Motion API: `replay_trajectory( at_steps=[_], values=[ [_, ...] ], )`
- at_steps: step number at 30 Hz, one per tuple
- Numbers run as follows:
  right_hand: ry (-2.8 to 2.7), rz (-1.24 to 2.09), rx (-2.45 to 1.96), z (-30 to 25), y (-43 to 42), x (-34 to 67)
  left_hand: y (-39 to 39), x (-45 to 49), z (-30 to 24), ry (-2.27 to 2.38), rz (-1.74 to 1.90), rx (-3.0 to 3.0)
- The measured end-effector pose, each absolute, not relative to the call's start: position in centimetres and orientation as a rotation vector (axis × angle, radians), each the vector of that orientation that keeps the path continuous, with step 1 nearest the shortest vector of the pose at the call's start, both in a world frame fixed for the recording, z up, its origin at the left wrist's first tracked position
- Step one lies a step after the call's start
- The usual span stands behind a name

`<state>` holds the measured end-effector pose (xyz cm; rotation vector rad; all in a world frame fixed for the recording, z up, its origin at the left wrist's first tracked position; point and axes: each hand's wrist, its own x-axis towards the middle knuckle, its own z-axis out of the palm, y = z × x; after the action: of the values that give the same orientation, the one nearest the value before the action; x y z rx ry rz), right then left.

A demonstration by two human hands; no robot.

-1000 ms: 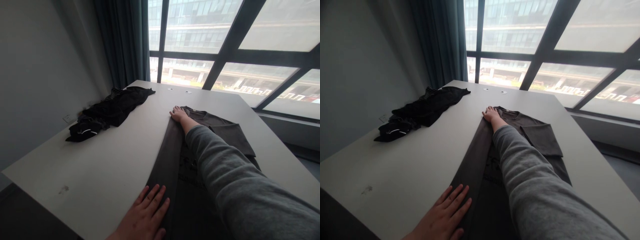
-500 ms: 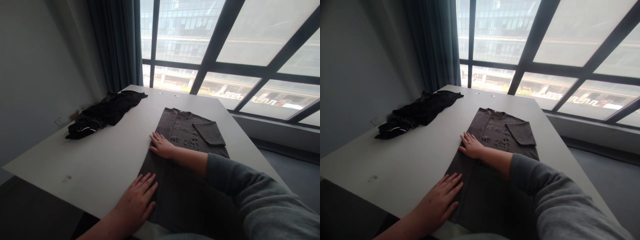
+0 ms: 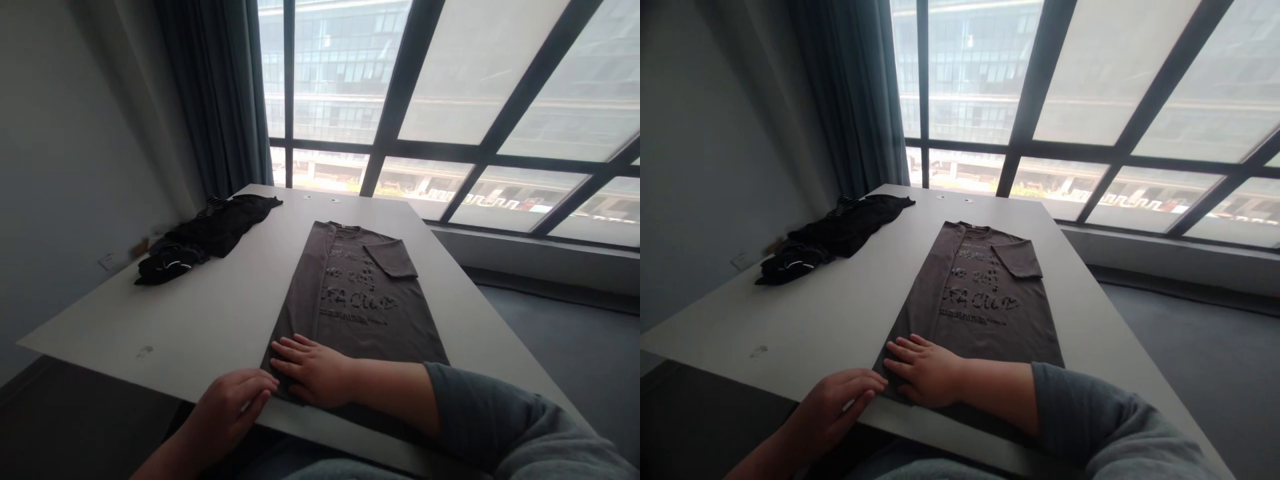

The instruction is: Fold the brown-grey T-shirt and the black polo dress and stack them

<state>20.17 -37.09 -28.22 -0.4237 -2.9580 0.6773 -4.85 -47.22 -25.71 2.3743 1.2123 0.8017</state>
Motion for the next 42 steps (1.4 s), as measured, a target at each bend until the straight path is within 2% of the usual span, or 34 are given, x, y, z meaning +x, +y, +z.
replay_trajectory(
  at_steps=[6,11,14,16,20,25,30,42],
  values=[
    [-2.877,0.795,-0.419,-24.8,-39.2,25.0,-46.5,-3.3,-25.1,1.183,0.79,2.427],
    [-2.525,0.604,-1.295,-23.8,-33.4,38.3,-45.2,-1.4,-24.5,1.112,0.685,2.494],
    [-2.312,0.305,-1.745,-27.2,-30.6,47.9,-43.7,0.2,-24.1,1.048,0.57,2.564],
    [-2.16,0.148,-1.894,-30.0,-29.8,52.6,-42.5,1.8,-23.8,0.985,0.463,2.615],
    [-2.136,0.166,-1.989,-33.3,-29.4,55.5,-39.8,7.0,-23.1,0.78,0.21,2.741],
    [-2.156,0.151,-1.996,-33.1,-28.6,53.8,-37.3,15.7,-23.4,0.341,0.038,2.937],
    [-2.178,0.192,-1.979,-33.0,-28.4,54.0,-36.6,21.9,-24.7,-0.062,0.074,3.025],
    [-2.037,0.224,-1.822,-32.7,-25.8,53.0,-37.1,28.8,-25.1,-0.371,0.035,3.044]
  ],
)
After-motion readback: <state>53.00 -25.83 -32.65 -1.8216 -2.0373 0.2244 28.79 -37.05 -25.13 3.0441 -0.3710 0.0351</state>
